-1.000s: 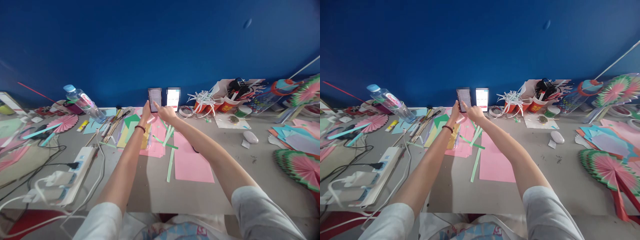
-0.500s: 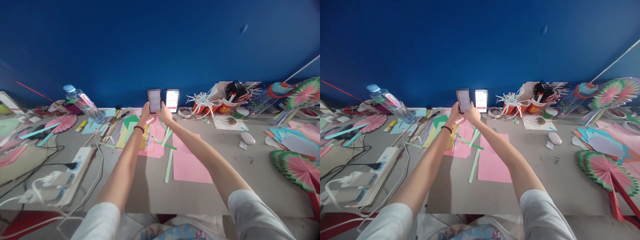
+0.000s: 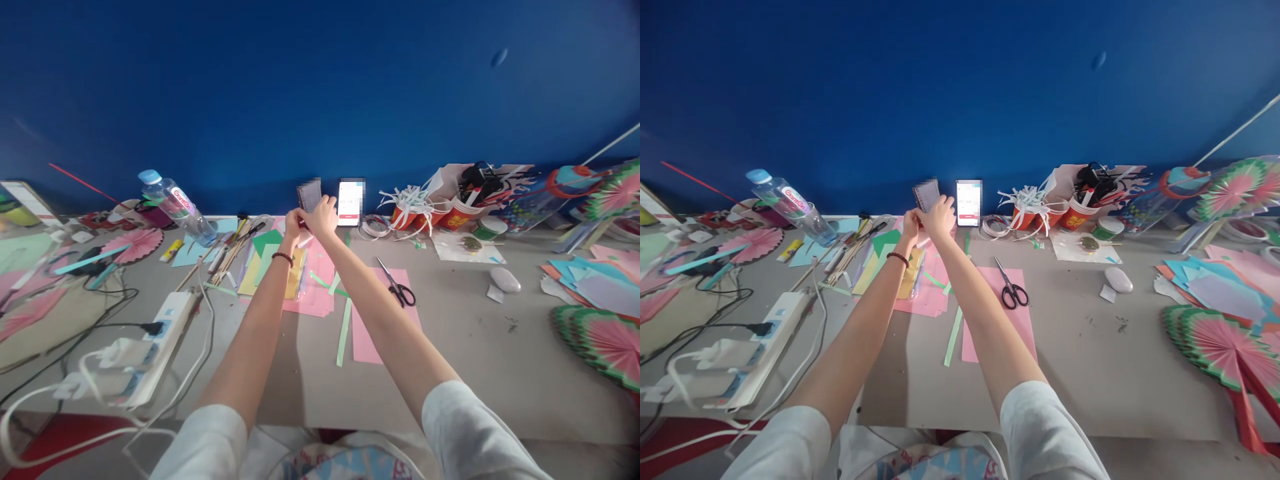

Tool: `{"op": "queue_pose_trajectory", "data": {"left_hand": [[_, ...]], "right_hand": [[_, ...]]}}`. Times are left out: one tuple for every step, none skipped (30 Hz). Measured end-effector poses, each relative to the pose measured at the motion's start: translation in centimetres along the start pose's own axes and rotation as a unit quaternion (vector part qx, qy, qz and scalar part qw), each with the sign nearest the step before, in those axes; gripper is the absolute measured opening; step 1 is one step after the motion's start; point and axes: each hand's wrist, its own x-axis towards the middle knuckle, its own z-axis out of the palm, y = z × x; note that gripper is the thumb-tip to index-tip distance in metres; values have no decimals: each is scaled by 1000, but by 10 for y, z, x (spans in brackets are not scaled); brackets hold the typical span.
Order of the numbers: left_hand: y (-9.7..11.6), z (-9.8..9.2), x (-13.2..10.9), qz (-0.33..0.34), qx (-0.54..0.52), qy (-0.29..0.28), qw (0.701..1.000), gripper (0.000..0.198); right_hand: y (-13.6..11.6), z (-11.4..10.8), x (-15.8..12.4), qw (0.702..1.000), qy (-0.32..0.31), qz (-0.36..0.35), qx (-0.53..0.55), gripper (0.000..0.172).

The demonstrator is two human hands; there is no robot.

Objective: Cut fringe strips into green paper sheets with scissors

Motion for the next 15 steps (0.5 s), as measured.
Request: {"op": "queue_pose_trajectory", "data": {"left_hand": [[0,0,-1,5,1,2,1000,30],[0,0,-2,11,2,3,1000,30],[1,0,-2,17,4,3,1000,29],[1,0,-2,22,4,2,1000,27],[2,0,-1,30,4,2,1000,25],[4,0,1,40,2,4,999,22],[6,-2,3,50,-2,6,999,21],[9,-4,5,60,-7,10,998,22],[13,-6,8,68,-14,14,997,23],[17,-9,10,74,-19,16,997,24],[22,-13,11,78,-21,18,997,25],[27,-18,12,83,-19,20,996,26],[32,-23,11,86,-12,23,996,27],[38,-27,8,88,-3,26,996,29],[43,-32,3,90,5,27,996,30]], "right_hand": [[1,2,0,1000,7,-10,-1,58],[2,4,1,1000,12,-19,0,58],[4,5,2,1000,15,-27,1,57],[6,7,4,999,16,-35,2,57],[7,9,5,999,17,-42,2,57],[9,11,6,999,17,-48,0,58],[10,13,7,998,17,-55,-4,59],[11,14,8,998,17,-63,-9,60],[12,15,8,997,18,-70,-14,60],[13,16,8,997,20,-76,-18,61],[14,16,8,996,21,-82,-19,61],[14,16,8,996,22,-87,-19,62],[15,15,7,995,20,-93,-19,62],[15,14,6,994,18,-101,-19,62],[16,12,6,993,13,-114,-21,62]]}}
